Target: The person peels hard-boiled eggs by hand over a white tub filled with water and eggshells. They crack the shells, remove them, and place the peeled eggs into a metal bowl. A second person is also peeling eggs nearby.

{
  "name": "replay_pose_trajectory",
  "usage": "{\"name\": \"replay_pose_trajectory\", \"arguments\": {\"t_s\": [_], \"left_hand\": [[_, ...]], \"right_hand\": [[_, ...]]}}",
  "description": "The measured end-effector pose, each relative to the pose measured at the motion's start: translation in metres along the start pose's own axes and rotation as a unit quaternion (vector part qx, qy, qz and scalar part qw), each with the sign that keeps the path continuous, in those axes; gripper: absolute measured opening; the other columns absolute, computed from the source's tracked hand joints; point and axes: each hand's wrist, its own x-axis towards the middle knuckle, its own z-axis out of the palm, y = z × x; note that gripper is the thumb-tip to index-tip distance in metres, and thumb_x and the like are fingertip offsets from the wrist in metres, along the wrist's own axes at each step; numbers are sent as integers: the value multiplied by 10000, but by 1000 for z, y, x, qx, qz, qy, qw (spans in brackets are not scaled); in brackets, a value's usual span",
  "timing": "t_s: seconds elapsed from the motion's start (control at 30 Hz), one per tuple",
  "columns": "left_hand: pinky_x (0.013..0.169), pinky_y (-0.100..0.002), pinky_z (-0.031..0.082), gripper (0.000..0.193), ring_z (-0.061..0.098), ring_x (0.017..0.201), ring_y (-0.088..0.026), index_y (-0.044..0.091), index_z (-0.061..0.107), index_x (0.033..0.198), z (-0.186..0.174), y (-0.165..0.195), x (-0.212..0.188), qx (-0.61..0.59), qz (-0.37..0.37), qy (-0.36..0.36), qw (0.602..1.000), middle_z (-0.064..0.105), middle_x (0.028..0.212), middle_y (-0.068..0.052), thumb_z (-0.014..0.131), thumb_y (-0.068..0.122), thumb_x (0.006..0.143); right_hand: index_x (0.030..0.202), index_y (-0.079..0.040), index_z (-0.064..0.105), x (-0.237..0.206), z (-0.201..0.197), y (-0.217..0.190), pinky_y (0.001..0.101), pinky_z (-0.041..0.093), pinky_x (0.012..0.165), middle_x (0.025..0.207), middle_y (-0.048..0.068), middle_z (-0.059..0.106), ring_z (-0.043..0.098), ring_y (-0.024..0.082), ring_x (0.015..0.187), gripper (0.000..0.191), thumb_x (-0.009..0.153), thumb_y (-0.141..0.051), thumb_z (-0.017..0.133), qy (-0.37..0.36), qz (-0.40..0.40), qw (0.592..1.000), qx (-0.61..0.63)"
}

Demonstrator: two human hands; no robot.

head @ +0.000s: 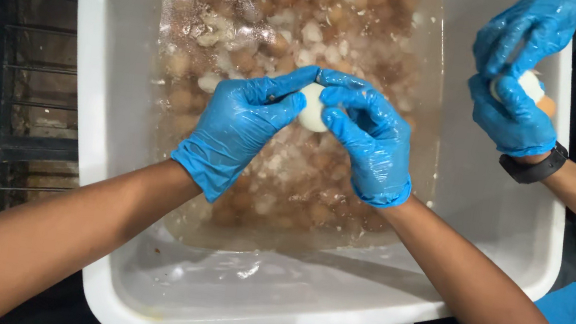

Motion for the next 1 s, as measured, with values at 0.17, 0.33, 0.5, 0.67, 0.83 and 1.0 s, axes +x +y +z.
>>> {"name": "replay_pose_trajectory", "arguments": {"t_s": [0.17,0.33,0.5,0.67,0.83,1.0], "left_hand": [[1065,-223,507,432,643,1181,-45,55,616,1406,0,4,0,-7,30,0,1000,691,1352,-6,629,38,974],[878,-189,514,475,573,938,-11,110,625,1430,5,9,-6,94,31,13,995,735,1250,8,642,50,959],[724,-220,521,455,566,733,-62,158,676,1434,6,12,-10,304,25,55,951,764,931,-88,666,95,984],[977,-208,557,378,682,1097,-24,72,670,1376,4,16,-4,108,95,31,989,751,1288,-22,612,93,1003],[901,-234,576,416,673,986,-44,63,692,1314,6,24,-11,169,77,54,981,780,1174,-40,765,162,916],[782,-247,592,383,708,841,-77,67,721,1292,5,26,-12,242,99,21,965,808,1027,-106,766,174,926]], "right_hand": [[1422,-41,577,4,5,-7,360,599,980,1359,121,640,653,228,1198,513,927,29,695,30,176,984,25],[1436,-27,564,5,5,-6,353,603,1020,1368,110,647,666,212,1224,544,913,38,699,24,170,984,51],[1427,-33,561,2,5,0,362,585,1036,1338,116,656,660,212,1219,582,883,40,753,11,157,987,7],[1413,-37,562,4,8,-1,367,579,1052,1363,107,645,645,210,1251,576,876,32,761,27,164,981,98],[1422,-27,571,4,7,-10,346,573,1070,1399,91,632,633,199,1281,564,898,39,768,9,122,992,-6],[1401,-34,590,0,11,-16,342,591,1038,1361,85,646,653,191,1249,556,880,31,774,26,133,990,-29]]}}
